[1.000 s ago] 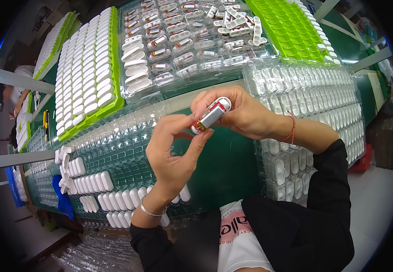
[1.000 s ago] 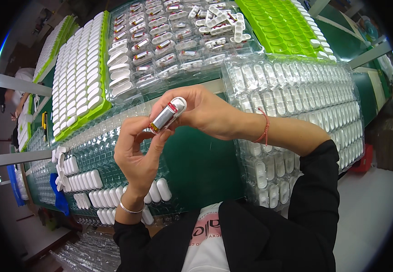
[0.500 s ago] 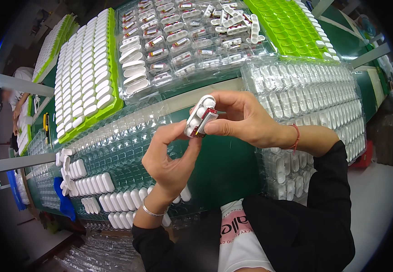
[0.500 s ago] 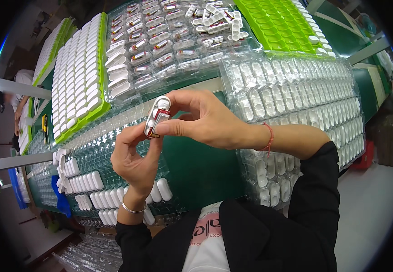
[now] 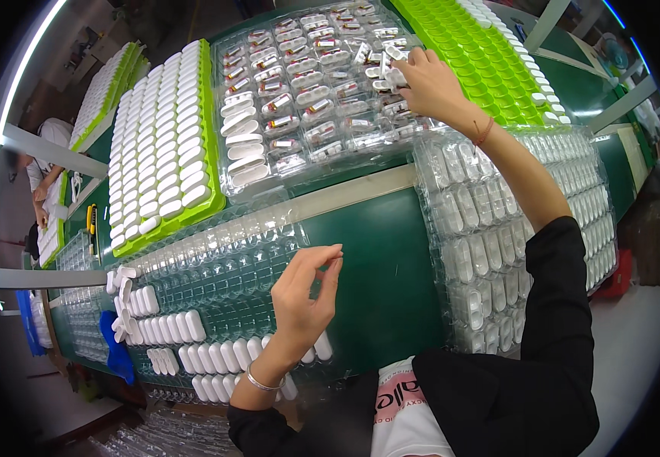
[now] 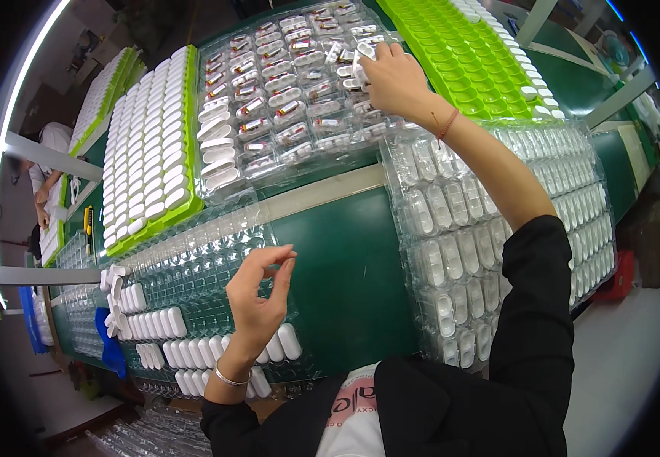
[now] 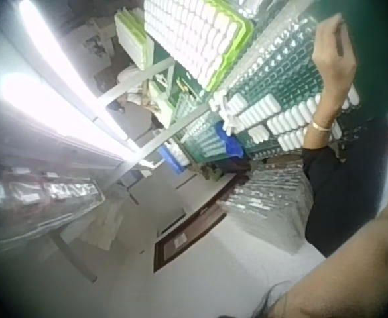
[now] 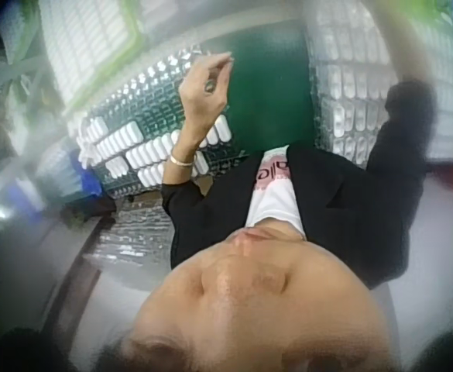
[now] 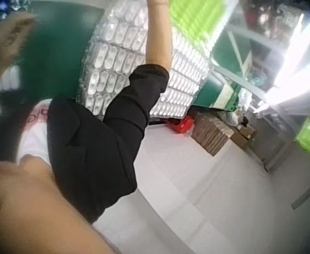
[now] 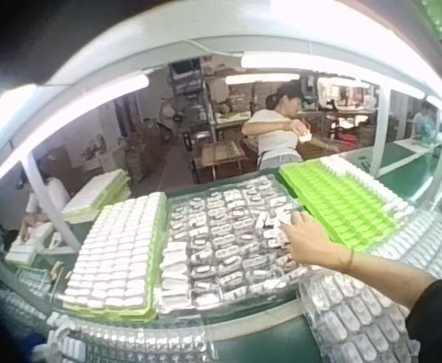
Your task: The person assembles white wireless earbuds by hand. They pick up small cylindrical components, wrap them with red and white tape, and place them into white plastic earbud casings. The person then closes the casings and places the finished units into a green plastic tray on the table.
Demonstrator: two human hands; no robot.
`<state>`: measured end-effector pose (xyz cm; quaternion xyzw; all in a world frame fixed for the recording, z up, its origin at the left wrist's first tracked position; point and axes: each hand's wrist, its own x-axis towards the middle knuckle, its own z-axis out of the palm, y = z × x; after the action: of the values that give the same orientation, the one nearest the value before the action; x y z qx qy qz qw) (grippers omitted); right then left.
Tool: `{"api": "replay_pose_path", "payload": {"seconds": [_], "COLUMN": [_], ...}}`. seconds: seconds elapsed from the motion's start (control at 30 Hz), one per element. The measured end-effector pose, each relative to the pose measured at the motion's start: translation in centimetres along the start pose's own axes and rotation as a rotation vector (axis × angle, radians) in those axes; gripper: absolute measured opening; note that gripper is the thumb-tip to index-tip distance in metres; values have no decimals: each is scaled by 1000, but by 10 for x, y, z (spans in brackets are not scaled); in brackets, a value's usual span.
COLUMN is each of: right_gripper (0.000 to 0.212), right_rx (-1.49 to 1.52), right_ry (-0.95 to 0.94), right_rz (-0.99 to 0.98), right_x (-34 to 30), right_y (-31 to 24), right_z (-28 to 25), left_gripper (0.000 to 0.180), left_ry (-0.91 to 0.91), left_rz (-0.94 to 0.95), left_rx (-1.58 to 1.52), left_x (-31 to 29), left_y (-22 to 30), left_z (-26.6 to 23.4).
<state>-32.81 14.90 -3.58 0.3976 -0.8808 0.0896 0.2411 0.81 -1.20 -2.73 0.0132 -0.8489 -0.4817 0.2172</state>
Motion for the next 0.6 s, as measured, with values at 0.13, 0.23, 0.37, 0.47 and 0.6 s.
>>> {"api": "replay_pose_path", "payload": {"seconds": [0.13, 0.23, 0.37, 0.47, 0.6], "right_gripper": [33, 28, 22, 23, 24], "right_rx": [57, 96, -68, -118, -8], "right_ry": [30, -92, -248, -272, -146], "right_rz": [-112, -158, -101, -97, -58], "right_x": [51, 97, 127, 138, 133], "right_y": [3, -1, -9, -18, -12], "right_z": [31, 65, 97, 108, 119], "left_gripper": [19, 17, 16, 16, 15], "left_ry": [4, -22, -45, -39, -66], "left_rz": [16, 49, 58, 48, -36], "left_rx": [-4, -10, -13, 1, -32], "left_x": [1, 3, 3, -2, -2], "left_y": [3, 1, 1, -7, -12], "left_z": [2, 3, 5, 3, 0]}}
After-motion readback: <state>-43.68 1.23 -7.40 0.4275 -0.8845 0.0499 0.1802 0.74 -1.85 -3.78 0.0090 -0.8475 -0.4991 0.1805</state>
